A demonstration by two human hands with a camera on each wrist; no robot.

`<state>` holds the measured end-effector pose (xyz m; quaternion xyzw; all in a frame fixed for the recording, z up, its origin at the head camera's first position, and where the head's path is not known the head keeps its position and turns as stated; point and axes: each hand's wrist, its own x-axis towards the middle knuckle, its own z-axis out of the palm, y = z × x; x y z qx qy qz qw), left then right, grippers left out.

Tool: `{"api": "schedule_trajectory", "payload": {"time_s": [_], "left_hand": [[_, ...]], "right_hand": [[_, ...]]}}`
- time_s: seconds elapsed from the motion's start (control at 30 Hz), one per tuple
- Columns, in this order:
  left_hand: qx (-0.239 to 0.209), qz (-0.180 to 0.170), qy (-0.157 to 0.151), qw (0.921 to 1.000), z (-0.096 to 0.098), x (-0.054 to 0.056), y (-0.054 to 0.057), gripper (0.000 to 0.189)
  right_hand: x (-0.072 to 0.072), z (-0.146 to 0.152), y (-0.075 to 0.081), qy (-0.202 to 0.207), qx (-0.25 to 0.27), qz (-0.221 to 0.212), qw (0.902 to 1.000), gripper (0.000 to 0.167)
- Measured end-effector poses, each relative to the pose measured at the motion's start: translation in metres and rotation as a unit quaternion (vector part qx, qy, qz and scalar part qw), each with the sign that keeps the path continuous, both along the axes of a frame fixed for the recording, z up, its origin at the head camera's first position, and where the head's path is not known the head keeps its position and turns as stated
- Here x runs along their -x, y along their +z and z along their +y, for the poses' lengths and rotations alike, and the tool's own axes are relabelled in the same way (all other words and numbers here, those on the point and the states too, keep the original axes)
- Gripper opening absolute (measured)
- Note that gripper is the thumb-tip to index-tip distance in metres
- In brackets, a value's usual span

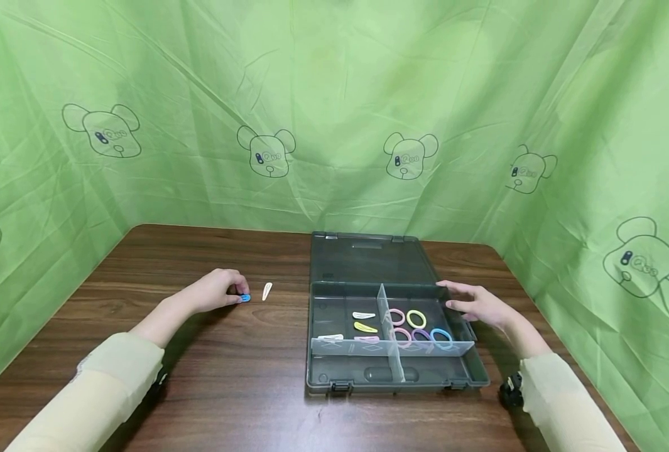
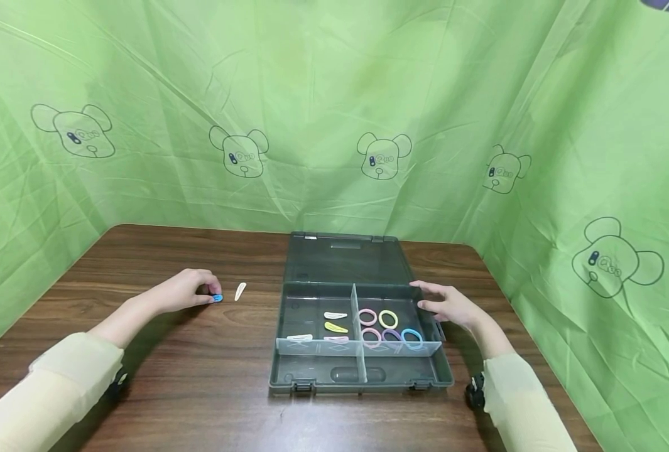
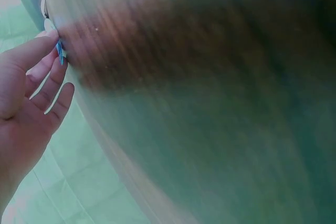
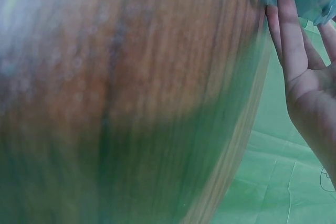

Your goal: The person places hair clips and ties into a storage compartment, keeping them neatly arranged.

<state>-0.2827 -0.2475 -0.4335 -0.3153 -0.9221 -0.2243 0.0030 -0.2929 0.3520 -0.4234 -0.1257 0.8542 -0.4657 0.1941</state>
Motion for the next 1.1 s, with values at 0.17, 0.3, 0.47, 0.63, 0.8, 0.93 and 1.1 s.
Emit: {"api": "schedule_trajectory", "payload": {"time_s": [0.17, 0.3, 0.47, 0.63, 0.8, 0.93, 1.1], "left_hand": [[0.000, -0.008, -0.007, 0.9999, 0.0005, 0.0000, 0.0003, 0.008], [0.001, -0.013, -0.006, 0.9999, 0.0007, 0.0007, 0.0006, 0.009], [-0.003, -0.025, -0.004, 0.9997, 0.0004, 0.0021, 0.0009, 0.011], [0.004, -0.035, 0.003, 0.9994, 0.0003, 0.0018, 0.0027, 0.013], [0.014, -0.035, 0.004, 0.9993, 0.0011, 0.0018, 0.0042, 0.015], [0.019, -0.030, 0.000, 0.9994, 0.0022, 0.0016, 0.0048, 0.015], [0.025, -0.023, 0.000, 0.9994, 0.0040, 0.0003, 0.0058, 0.015]], "right_hand": [[-0.0005, -0.0009, 0.0020, -0.002, -0.008, 0.004, 1.0000, 0.053], [0.0003, -0.0006, 0.0025, -0.003, -0.011, 0.006, 0.9999, 0.053], [0.0008, 0.0008, 0.0015, -0.005, -0.014, 0.006, 0.9999, 0.055], [0.0011, 0.0013, -0.0001, -0.002, -0.008, 0.006, 0.9999, 0.054], [0.0016, 0.0013, -0.0008, -0.003, -0.004, 0.008, 1.0000, 0.052], [0.0018, 0.0012, -0.0008, -0.003, -0.002, 0.005, 1.0000, 0.052], [0.0009, 0.0003, 0.0004, -0.002, -0.002, 0.002, 1.0000, 0.054]]}}
